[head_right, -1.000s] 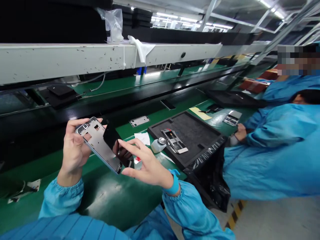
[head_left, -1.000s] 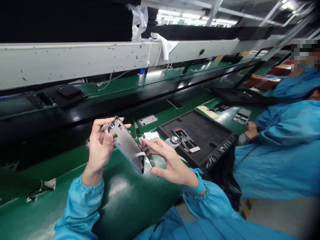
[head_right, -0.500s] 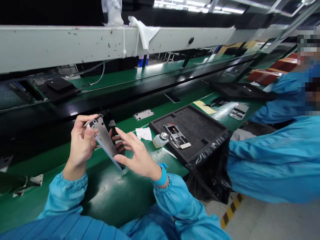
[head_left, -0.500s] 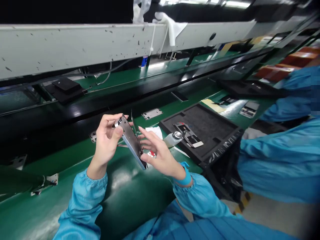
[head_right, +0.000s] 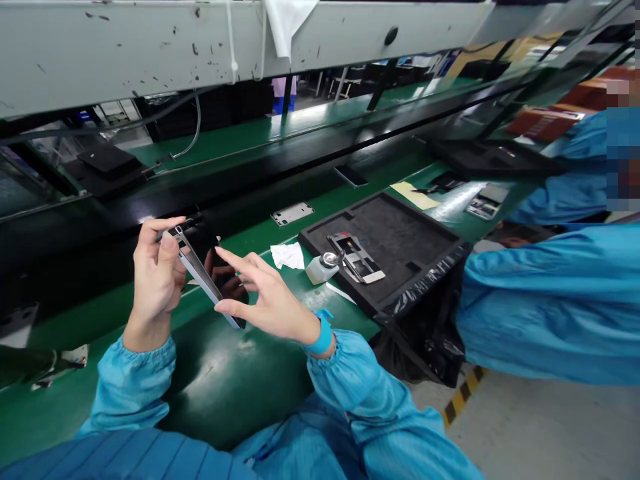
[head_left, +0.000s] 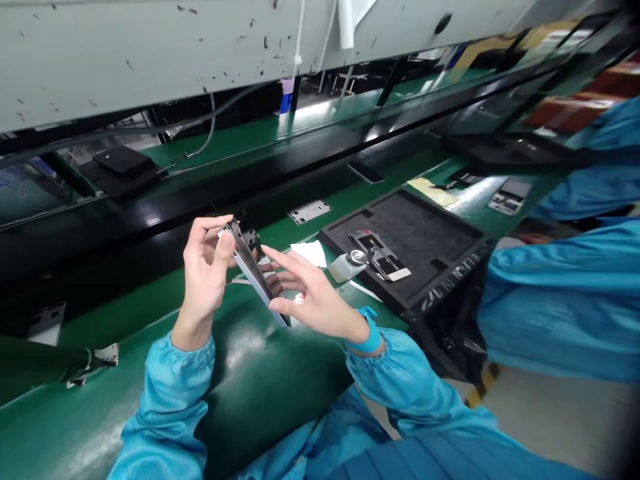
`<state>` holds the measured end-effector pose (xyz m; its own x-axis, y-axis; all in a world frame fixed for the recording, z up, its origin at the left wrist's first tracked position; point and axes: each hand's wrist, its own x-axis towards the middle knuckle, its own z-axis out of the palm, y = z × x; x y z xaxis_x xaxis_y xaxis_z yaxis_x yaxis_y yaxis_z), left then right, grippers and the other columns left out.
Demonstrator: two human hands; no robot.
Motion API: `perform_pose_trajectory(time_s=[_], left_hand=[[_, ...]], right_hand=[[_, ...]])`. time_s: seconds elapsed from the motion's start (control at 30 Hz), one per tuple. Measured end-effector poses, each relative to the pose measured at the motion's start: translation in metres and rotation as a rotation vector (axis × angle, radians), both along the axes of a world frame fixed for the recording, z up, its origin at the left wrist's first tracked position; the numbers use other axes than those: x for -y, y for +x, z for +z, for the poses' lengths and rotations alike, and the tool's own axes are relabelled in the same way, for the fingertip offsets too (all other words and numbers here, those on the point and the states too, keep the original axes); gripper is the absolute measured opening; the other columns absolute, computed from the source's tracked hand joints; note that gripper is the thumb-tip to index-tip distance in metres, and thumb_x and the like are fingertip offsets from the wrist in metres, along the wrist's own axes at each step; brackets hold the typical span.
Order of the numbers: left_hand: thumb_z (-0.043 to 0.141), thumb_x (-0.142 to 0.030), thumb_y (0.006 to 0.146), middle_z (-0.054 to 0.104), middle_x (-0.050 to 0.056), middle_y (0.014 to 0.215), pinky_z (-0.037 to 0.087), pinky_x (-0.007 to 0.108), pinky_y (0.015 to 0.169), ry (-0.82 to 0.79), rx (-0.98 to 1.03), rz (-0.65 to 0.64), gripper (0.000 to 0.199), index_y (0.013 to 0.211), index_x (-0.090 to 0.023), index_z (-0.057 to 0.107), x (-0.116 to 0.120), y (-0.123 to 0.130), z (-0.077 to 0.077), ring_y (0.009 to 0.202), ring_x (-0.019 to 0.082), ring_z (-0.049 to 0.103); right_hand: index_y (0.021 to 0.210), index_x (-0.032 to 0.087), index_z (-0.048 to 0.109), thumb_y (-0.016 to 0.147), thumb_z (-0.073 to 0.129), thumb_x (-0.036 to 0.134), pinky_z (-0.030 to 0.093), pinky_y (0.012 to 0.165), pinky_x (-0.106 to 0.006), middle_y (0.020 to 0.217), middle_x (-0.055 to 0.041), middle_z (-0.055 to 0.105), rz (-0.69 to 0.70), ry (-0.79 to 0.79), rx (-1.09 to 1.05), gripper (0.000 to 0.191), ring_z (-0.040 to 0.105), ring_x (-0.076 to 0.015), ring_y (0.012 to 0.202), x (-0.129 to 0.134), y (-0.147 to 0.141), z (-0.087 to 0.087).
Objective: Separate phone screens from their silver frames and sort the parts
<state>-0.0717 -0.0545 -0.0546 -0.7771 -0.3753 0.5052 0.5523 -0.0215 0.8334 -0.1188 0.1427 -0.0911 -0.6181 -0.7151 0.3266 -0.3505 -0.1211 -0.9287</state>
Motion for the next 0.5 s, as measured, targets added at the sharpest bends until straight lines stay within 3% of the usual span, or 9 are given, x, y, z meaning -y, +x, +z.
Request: perform_pose_trajectory(time_s=[0.13, 0.33, 0.37, 0.43, 0.5], left_hand=[[0.077, -0.059, 0.097, 0.068, -0.001, 0.086, 0.042, 0.017, 0.042, -0.026, -0.017, 0.062, 0.038, 0.113, -0.026, 0.069, 0.001, -0.001, 0.0, 0.049, 0.007, 0.058], [0.073, -0.057, 0.102, 0.058, -0.008, 0.066, 0.025, 0.014, 0.034, -0.079, -0.072, 0.114, 0.036, 0.113, -0.024, 0.069, 0.007, -0.002, 0.0, 0.033, 0.001, 0.035], [0.072, -0.057, 0.102, 0.06, -0.008, 0.066, 0.028, 0.014, 0.035, -0.079, -0.079, 0.117, 0.035, 0.113, -0.024, 0.068, 0.006, -0.002, 0.001, 0.033, 0.001, 0.036], [0.073, -0.058, 0.102, 0.071, -0.003, 0.079, 0.044, 0.015, 0.042, -0.065, -0.09, 0.113, 0.036, 0.115, -0.025, 0.067, 0.004, -0.001, 0.001, 0.041, 0.005, 0.053], [0.073, -0.058, 0.101, 0.079, 0.004, 0.104, 0.063, 0.025, 0.061, -0.043, -0.092, 0.096, 0.037, 0.117, -0.026, 0.065, -0.001, 0.001, 0.0, 0.066, 0.014, 0.075]], right_hand=[[0.167, 0.035, 0.048, 0.094, 0.078, 0.068, 0.065, 0.105, -0.052, 0.119, -0.0059, 0.055, -0.002, -0.024, -0.036, 0.085, 0.069, -0.0222, 0.105, 0.007, 0.001, 0.0], [0.169, 0.036, 0.044, 0.096, 0.078, 0.065, 0.065, 0.1, -0.048, 0.118, -0.005, 0.054, -0.026, -0.057, -0.09, 0.085, 0.067, -0.0208, 0.103, 0.016, -0.001, -0.001], [0.168, 0.036, 0.046, 0.096, 0.079, 0.063, 0.065, 0.101, -0.048, 0.118, -0.0052, 0.055, -0.037, -0.058, -0.112, 0.084, 0.067, -0.0211, 0.103, 0.018, -0.002, -0.003], [0.164, 0.032, 0.054, 0.094, 0.083, 0.058, 0.063, 0.104, -0.05, 0.118, -0.0065, 0.057, -0.073, -0.073, -0.194, 0.08, 0.065, -0.0228, 0.106, 0.024, -0.003, -0.008], [0.158, 0.029, 0.063, 0.09, 0.088, 0.053, 0.061, 0.108, -0.053, 0.119, -0.0083, 0.059, -0.125, -0.107, -0.289, 0.076, 0.064, -0.0256, 0.111, 0.029, -0.004, -0.014]])
